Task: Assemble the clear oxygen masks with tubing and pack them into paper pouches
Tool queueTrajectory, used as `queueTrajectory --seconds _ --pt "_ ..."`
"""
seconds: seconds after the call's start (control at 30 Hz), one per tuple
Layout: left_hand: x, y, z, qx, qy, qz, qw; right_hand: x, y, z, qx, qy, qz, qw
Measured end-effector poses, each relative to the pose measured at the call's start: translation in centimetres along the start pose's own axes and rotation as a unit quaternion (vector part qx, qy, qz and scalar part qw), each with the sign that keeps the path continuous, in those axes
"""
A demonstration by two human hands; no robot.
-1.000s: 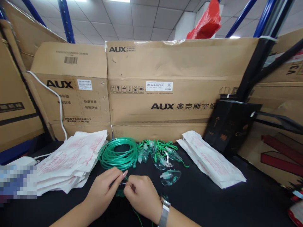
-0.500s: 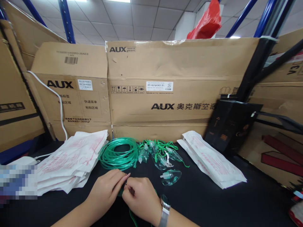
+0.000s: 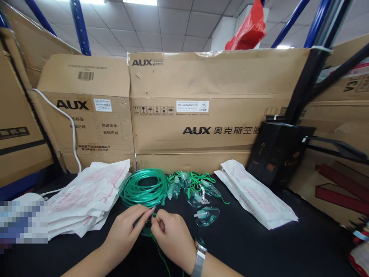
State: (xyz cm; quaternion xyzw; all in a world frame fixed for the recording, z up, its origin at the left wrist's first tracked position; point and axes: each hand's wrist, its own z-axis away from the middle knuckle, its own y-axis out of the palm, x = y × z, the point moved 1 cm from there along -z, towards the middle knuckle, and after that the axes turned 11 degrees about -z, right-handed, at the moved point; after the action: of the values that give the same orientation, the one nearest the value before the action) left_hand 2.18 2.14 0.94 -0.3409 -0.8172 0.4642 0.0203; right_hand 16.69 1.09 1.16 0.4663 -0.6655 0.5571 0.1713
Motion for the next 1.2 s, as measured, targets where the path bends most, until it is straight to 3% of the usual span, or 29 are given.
queueTrajectory --seconds 0.47,0.87,1.0,1.2 --pt "-0.09 0.17 -0.06 0.015 -0.011 0.011 1.0 0.1 -0.02 -0.03 -0.011 -0.001 0.027 1.0" --pt "0.15 0.09 -0.1 -0.011 -0.005 0.023 1.0 -0.25 -0.11 -0.44 0.03 0.034 -0.163 0.986" --pt "-0.02 -0.12 -0.27 0.001 -0.05 0.065 0.997 -0.12 -0.15 -0.43 0.032 0.032 -0.18 0.983" --pt "-0.22 -0.03 -0.32 0.033 -0.142 0.114 0.983 0.41 -0.34 -0.01 0.008 -0.023 -0.096 0.995"
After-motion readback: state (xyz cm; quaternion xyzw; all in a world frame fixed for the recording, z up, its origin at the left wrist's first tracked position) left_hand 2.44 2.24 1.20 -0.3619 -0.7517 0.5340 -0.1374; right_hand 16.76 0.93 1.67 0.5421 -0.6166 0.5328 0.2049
